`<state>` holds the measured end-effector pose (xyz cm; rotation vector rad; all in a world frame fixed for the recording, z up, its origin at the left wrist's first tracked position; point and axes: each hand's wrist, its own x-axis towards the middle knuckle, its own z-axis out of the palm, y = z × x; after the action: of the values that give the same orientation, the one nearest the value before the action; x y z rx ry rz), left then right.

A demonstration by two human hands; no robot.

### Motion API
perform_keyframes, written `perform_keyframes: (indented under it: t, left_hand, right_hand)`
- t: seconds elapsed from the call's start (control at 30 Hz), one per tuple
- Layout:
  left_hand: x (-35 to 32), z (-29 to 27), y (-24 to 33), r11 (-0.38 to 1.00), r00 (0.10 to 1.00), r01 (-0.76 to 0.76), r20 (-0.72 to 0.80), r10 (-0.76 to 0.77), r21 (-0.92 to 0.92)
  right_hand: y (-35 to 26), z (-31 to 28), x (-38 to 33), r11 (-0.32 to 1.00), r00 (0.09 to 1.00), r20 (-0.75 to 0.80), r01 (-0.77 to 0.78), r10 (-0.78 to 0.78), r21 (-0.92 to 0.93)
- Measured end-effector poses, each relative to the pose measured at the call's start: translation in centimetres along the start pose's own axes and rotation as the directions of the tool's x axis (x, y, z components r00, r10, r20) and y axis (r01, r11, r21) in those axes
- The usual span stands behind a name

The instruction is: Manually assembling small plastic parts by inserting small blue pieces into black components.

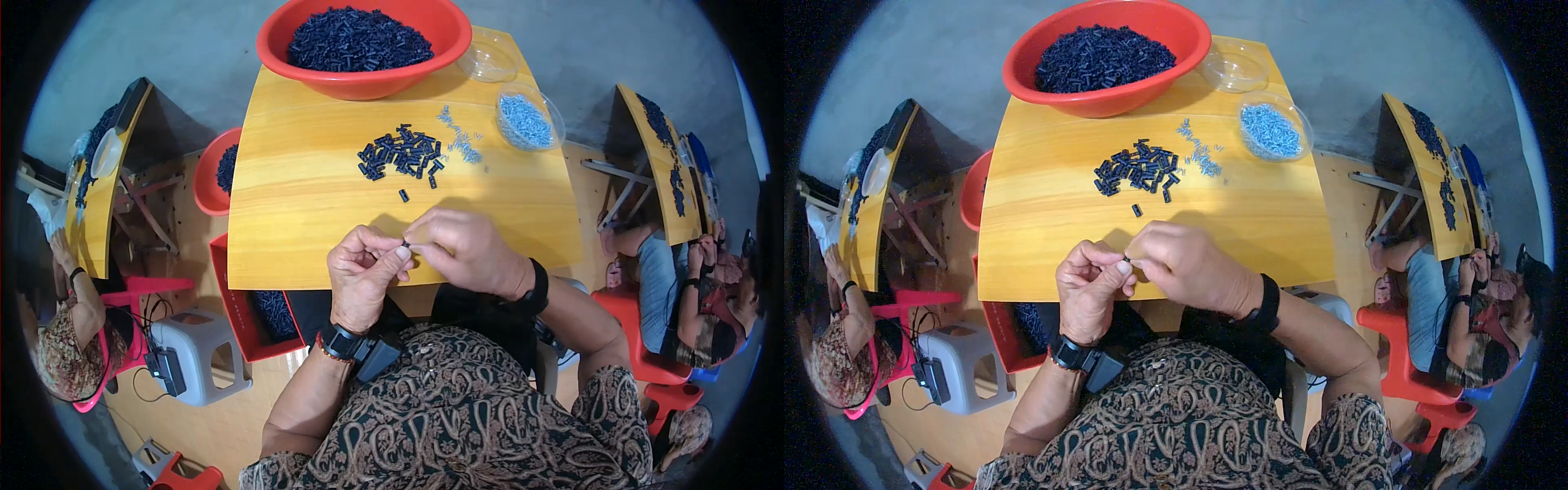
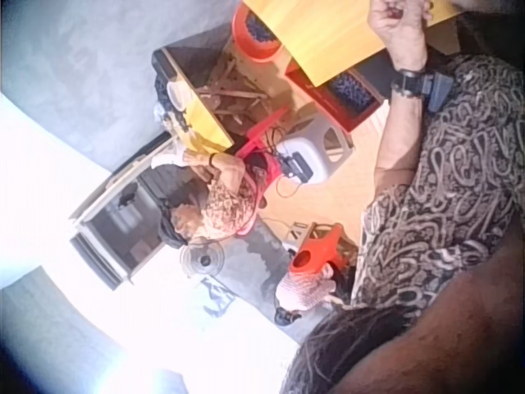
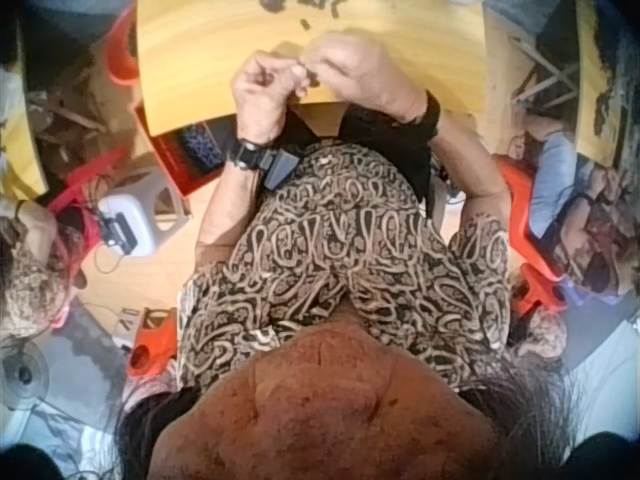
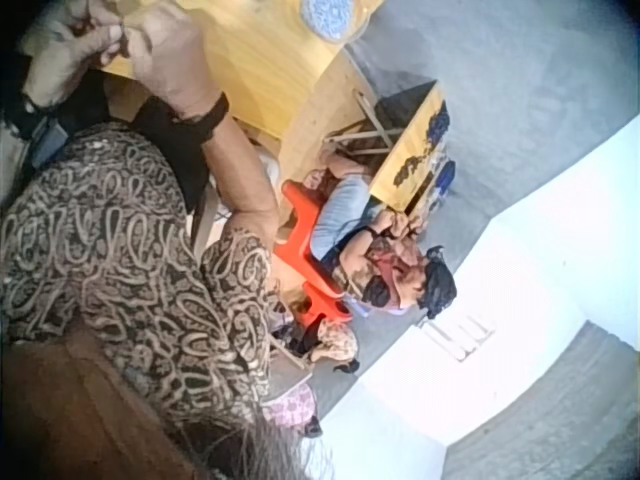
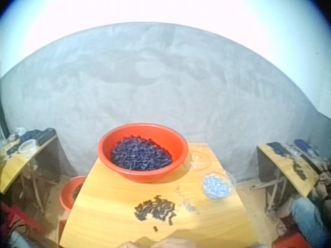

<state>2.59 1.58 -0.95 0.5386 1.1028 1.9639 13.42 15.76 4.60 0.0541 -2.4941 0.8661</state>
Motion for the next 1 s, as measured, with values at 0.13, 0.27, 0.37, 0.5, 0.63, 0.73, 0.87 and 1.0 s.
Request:
perform_keyframes:
  t: [0.13,0.27,0.37,0.5,0.63,0.73,0.87,1.0]
  left_hand:
    - [0.35,0.01,-0.05,1.000,1.000,-0.009,0.006,0.009,-0.015]
    - [0.29,-0.25,-0.13,0.998,1.000,-0.010,0.010,0.011,-0.063]
    - [0.43,-0.36,-0.06,0.997,1.000,0.012,0.009,-0.012,-0.082]
    - [0.50,-0.35,-0.24,0.996,1.000,0.014,0.019,-0.012,-0.092]
    - [0.50,-0.47,-0.46,0.996,1.000,-0.001,0.001,0.001,-0.085]
    - [0.47,-0.39,-0.53,0.996,1.000,-0.015,-0.006,0.014,-0.093]
    - [0.41,-0.11,-0.61,0.998,0.999,-0.037,-0.031,0.036,-0.048]
    - [0.34,0.04,-0.80,0.996,0.996,-0.082,-0.037,0.082,0.019]
  right_hand:
    - [0.33,0.13,-0.24,0.824,0.910,0.080,-0.404,0.408,0.397]
    - [0.42,0.17,0.04,0.855,0.924,0.061,-0.374,0.378,0.360]
    - [0.62,-0.43,0.46,0.888,0.939,0.078,-0.341,0.334,0.308]
    - [0.71,-0.24,0.17,0.863,0.931,0.071,-0.360,0.359,0.355]
    - [0.53,0.14,0.00,0.810,0.890,0.093,-0.446,0.446,0.380]
    - [0.38,0.18,0.06,0.834,0.912,0.068,-0.399,0.405,0.381]
    - [0.47,0.07,0.25,0.919,0.951,0.022,-0.305,0.310,0.249]
    - [0.40,0.35,0.08,0.974,0.980,0.004,-0.200,0.201,0.110]
